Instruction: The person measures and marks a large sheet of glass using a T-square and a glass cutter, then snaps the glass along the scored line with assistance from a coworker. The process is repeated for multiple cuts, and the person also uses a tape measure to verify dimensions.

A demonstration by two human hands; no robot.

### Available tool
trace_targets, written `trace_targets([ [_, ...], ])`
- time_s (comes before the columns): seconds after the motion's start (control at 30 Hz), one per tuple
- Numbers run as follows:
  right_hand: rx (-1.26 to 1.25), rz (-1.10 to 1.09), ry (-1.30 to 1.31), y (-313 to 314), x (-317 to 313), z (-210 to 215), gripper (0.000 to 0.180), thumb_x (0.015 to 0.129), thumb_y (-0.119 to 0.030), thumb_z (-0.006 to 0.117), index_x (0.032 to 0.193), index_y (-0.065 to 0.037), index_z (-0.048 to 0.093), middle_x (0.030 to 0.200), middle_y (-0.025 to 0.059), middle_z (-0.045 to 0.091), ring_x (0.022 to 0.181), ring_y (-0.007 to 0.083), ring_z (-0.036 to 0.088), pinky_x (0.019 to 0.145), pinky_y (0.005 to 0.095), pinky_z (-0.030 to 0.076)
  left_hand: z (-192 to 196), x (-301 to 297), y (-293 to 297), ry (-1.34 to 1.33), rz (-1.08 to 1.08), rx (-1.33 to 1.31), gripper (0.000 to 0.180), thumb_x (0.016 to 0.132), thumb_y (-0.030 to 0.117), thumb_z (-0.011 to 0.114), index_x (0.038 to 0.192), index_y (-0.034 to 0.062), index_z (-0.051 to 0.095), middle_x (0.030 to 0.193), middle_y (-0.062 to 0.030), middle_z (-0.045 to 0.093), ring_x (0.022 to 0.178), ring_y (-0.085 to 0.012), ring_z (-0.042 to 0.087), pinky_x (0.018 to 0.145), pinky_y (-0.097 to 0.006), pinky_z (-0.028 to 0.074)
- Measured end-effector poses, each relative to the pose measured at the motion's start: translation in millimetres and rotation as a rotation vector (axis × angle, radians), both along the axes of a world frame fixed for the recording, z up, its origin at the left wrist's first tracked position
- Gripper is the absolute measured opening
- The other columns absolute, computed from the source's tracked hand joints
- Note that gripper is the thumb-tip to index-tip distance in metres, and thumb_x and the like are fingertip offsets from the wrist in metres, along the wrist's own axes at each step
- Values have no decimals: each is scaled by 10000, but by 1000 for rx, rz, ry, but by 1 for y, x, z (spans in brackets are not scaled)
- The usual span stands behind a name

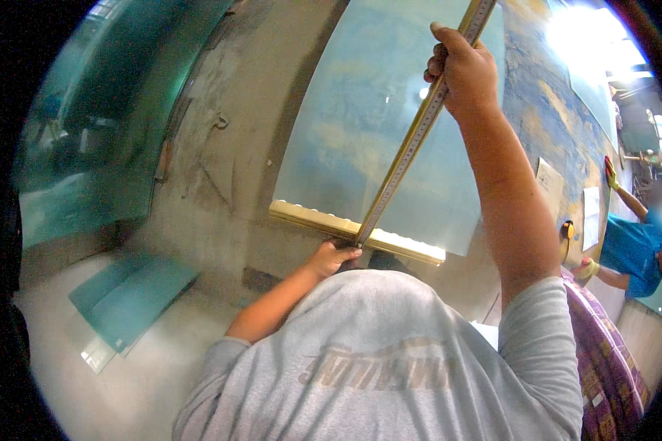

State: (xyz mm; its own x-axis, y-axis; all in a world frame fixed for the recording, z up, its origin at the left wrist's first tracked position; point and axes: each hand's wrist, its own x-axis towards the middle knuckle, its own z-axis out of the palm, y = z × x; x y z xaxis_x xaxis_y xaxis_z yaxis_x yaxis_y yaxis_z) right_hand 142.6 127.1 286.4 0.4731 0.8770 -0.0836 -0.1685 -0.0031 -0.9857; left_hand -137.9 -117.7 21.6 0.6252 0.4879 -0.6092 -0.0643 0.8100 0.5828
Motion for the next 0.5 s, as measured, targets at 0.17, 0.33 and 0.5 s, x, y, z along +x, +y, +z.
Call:
trace_targets([
  [0.17,-42,43,18,19,15,-17,274,905,-217,738,954,-10,564,708,45,534,585,168,553,549,366,497,12,5,1,83,18,-118,244,873,245,787,954,43,678,861,-38,681,732,-145,652,673,-308,542],
  [0.33,-74,15,-81,43,26,-38,273,921,-205,712,963,18,562,783,86,591,652,207,630,633,376,573,15,8,-1,146,0,-42,215,855,217,764,919,30,681,788,-56,679,700,-153,643,653,-310,531],
  [0.5,-217,69,-206,69,47,-65,274,936,-198,691,1021,44,593,865,129,633,726,228,671,752,392,623,35,3,13,232,-126,88,383,838,408,742,828,26,701,762,-67,690,684,-156,636,649,-324,505],
])
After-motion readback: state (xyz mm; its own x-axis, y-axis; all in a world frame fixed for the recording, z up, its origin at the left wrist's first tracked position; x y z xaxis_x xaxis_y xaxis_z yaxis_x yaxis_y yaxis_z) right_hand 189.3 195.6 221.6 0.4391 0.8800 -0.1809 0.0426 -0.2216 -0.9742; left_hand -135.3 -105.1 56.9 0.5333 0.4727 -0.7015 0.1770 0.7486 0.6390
